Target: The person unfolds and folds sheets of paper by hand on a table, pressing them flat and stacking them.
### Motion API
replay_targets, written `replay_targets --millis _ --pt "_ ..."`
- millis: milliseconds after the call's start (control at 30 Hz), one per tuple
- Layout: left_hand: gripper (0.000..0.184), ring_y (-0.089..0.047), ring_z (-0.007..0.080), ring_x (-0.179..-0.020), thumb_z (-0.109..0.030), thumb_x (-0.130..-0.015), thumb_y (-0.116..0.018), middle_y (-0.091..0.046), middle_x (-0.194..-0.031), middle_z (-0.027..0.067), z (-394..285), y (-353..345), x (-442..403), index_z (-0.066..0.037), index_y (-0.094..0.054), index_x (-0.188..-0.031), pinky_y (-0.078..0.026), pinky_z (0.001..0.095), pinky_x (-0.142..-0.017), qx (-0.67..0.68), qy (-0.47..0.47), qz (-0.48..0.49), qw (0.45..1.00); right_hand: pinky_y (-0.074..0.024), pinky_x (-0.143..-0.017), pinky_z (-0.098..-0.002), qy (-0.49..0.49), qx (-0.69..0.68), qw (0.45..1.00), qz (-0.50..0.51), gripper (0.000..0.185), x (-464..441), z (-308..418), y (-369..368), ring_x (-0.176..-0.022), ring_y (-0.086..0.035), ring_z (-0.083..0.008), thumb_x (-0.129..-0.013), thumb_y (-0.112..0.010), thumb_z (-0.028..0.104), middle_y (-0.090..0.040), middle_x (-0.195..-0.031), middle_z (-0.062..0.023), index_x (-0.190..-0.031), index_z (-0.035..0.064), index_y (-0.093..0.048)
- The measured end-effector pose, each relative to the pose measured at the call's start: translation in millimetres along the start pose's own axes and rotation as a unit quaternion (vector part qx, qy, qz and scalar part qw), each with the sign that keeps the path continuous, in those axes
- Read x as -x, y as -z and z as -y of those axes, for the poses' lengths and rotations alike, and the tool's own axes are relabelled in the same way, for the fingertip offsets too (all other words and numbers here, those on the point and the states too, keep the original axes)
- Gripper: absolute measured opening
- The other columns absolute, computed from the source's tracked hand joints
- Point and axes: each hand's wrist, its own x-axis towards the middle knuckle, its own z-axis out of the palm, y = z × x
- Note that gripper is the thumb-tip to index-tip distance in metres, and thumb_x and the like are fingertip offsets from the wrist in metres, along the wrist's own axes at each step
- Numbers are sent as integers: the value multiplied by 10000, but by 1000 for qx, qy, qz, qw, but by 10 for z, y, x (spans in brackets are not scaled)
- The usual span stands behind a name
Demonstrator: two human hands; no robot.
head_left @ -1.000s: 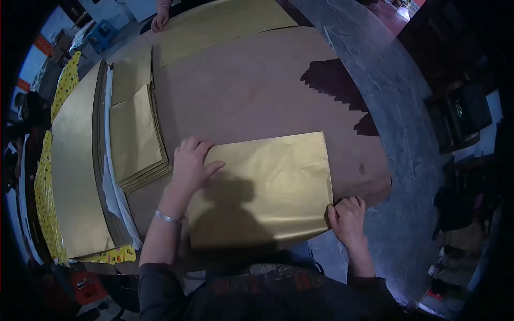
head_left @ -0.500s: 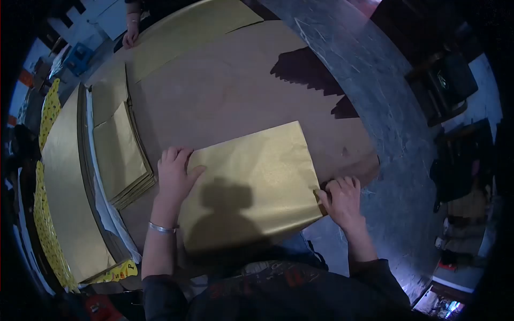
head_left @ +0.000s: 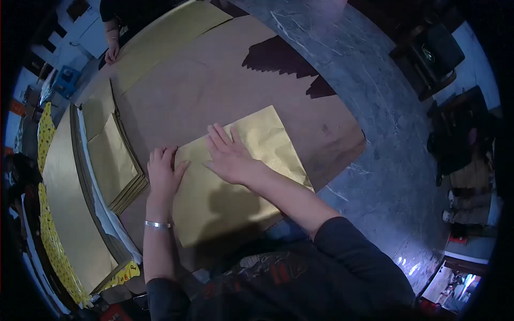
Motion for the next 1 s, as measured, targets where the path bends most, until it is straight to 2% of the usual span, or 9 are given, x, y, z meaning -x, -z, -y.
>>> replay_targets --millis 133,433,500,567,633,700,733,833,1000 --pt "496 -520 310 -1099 -366 -781 -759 -563 -1126 103 -26 25 -2 -86 -619 -1166 -424 451 -919 0 17 19 1000 -73 -1218 -491 -86 57 994 23 771 224 -432 276 -1514 -46 -291 -1000 -360 508 -119 -1614 -204 -1512 -48 -208" --pt "494 -514 307 -1138 -360 -812 -733 -561 -1174 97 -99 31 45 -84 -608 -1202 -412 462 -943 -4 36 15 999 -76 -1213 -516 -138 128 982 23 767 547 -891 581 -1514 -50 -291 -999 -368 497 -104 -1623 -179 -1526 -29 -181" --pt "473 -502 302 -1154 -326 -829 -720 -552 -1196 110 -240 -41 65 -76 -605 -1214 -404 482 -964 -18 -33 -79 996 -74 -1210 -522 -138 136 981 19 767 552 -871 591 -1514 -49 -296 -999 -369 499 -103 -1623 -181 -1527 -26 -183" --pt "472 -454 316 -1260 -309 -857 -691 -526 -1295 132 -662 -107 49 -75 -590 -1254 -373 515 -1024 93 -20 2 995 -68 -1206 -531 -149 150 977 30 759 528 -847 586 -1514 -46 -297 -999 -376 489 -103 -1623 -182 -1525 -26 -191" --pt "478 -378 335 -1363 -301 -880 -664 -467 -1403 155 -1031 -418 99 -75 -572 -1291 -316 569 -1080 60 -101 -2 993 -69 -1207 -527 -153 161 974 35 755 517 -829 587 -1515 -48 -295 -999 -379 484 -100 -1624 -181 -1525 -25 -195" --pt "544 -286 352 -1434 -380 -902 -626 -385 -1492 172 -1316 -556 73 -83 -533 -1348 -253 620 -1107 70 -99 50 991 -69 -1206 -535 -140 169 975 22 768 513 -867 547 -1512 -63 -302 -997 -372 517 -125 -1619 -184 -1519 -25 -215" --pt "544 -286 352 -1434 -380 -902 -626 -385 -1492 172 -1346 -616 56 -83 -533 -1348 -253 620 -1107 68 -89 47 993 -72 -1207 -530 -141 176 974 27 763 508 -895 542 -1511 -66 -304 -999 -378 507 -121 -1619 -184 -1518 -27 -214" --pt "675 -204 366 -1471 -537 -944 -507 -262 -1571 180 -1262 -633 8 -116 -416 -1464 -203 643 -1132 10 -23 59 998 -73 -1208 -528 -147 174 973 33 759 503 -897 535 -1512 -57 -303 -1002 -374 499 -111 -1622 -179 -1519 -29 -202" --pt "682 -195 381 -1472 -548 -952 -487 -256 -1572 196 -821 -537 107 -118 -400 -1474 -205 651 -1124 -25 94 13 995 -57 -1211 -519 -141 172 974 32 761 513 -884 545 -1514 -44 -297 -1005 -351 510 -101 -1626 -172 -1529 -17 -185"
